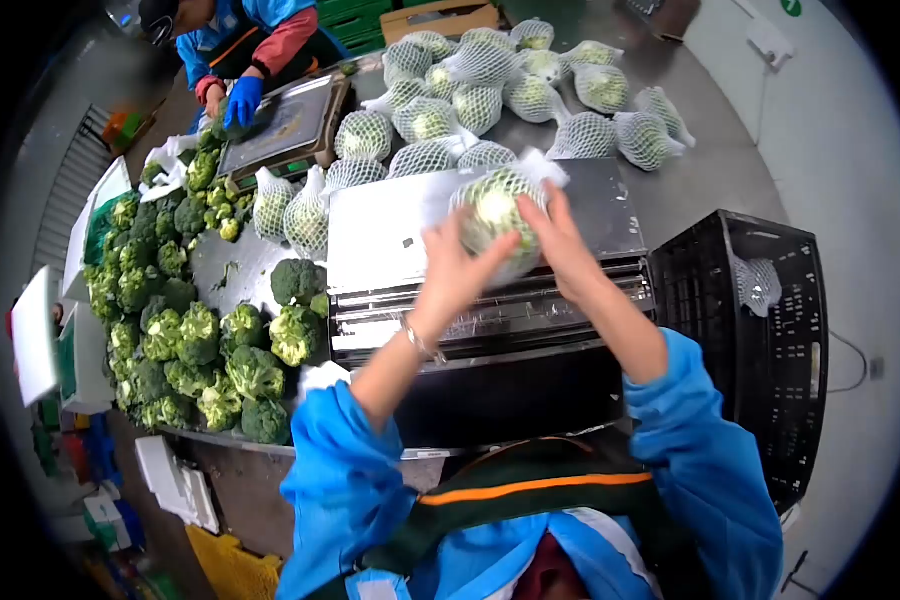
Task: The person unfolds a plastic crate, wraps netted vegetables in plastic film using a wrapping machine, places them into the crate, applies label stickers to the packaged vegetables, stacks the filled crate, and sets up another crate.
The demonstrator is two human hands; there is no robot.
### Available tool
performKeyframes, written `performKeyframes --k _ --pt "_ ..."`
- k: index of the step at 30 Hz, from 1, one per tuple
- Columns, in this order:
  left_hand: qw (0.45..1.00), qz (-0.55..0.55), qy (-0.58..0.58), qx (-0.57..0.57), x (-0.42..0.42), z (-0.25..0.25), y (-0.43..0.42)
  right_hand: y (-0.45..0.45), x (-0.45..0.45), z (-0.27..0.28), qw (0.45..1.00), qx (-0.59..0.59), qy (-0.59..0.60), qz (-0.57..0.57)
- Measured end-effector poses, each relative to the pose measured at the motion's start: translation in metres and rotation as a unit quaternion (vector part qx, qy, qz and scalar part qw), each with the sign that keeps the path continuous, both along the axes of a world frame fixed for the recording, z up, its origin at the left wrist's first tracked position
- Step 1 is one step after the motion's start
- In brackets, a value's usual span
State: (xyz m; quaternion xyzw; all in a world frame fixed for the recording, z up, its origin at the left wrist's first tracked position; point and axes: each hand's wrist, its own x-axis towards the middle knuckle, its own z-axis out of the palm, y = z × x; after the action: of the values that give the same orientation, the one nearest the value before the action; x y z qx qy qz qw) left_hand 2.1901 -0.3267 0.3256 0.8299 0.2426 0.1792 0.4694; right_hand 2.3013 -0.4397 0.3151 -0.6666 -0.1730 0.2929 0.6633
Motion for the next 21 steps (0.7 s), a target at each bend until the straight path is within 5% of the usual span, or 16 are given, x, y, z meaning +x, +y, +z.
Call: performKeyframes --k 1,5,7,9,10,11,12,13,17,18,19,20,21 --pt "0.998 -0.058 0.006 -0.032 -0.013 0.003 -0.011 0.006 0.005 -0.005 0.983 -0.044 -0.173 -0.033" --pt "0.987 -0.153 -0.044 -0.003 -0.045 0.002 -0.022 0.000 0.043 -0.010 0.986 -0.100 -0.111 0.070" --pt "0.993 -0.051 -0.029 -0.107 -0.069 -0.002 -0.006 -0.010 0.039 -0.013 0.968 -0.051 -0.247 0.007" --pt "0.976 0.059 -0.032 0.208 -0.114 -0.007 0.014 -0.053 0.032 0.013 0.963 -0.103 -0.227 -0.102" --pt "0.938 0.080 0.041 0.336 -0.132 -0.008 0.024 -0.086 0.032 0.010 0.933 -0.185 -0.292 -0.100" --pt "0.879 0.104 0.115 0.450 -0.143 -0.010 0.028 -0.111 0.025 0.009 0.818 -0.425 -0.382 -0.068" --pt "0.874 0.093 0.142 0.456 -0.145 -0.020 0.028 -0.123 0.004 0.002 0.708 -0.527 -0.469 -0.035" --pt "0.866 0.077 0.168 0.465 -0.142 -0.032 0.031 -0.130 -0.008 -0.016 0.671 -0.567 -0.478 -0.010" --pt "0.933 0.006 0.158 0.323 -0.106 -0.037 0.025 -0.112 -0.017 -0.038 0.814 -0.391 -0.429 -0.023" --pt "0.975 -0.001 0.158 0.158 -0.113 -0.028 0.027 -0.120 -0.017 -0.032 0.844 -0.357 -0.401 -0.015" --pt "0.988 -0.007 0.153 -0.011 -0.126 -0.004 0.026 -0.138 -0.015 -0.026 0.943 -0.262 -0.203 0.009" --pt "0.979 -0.010 0.161 -0.128 -0.146 0.010 0.026 -0.150 -0.023 0.001 0.984 -0.165 -0.055 0.035" --pt "0.954 -0.044 0.097 -0.282 -0.166 0.016 0.025 -0.169 -0.026 0.016 0.994 -0.085 -0.032 0.059"
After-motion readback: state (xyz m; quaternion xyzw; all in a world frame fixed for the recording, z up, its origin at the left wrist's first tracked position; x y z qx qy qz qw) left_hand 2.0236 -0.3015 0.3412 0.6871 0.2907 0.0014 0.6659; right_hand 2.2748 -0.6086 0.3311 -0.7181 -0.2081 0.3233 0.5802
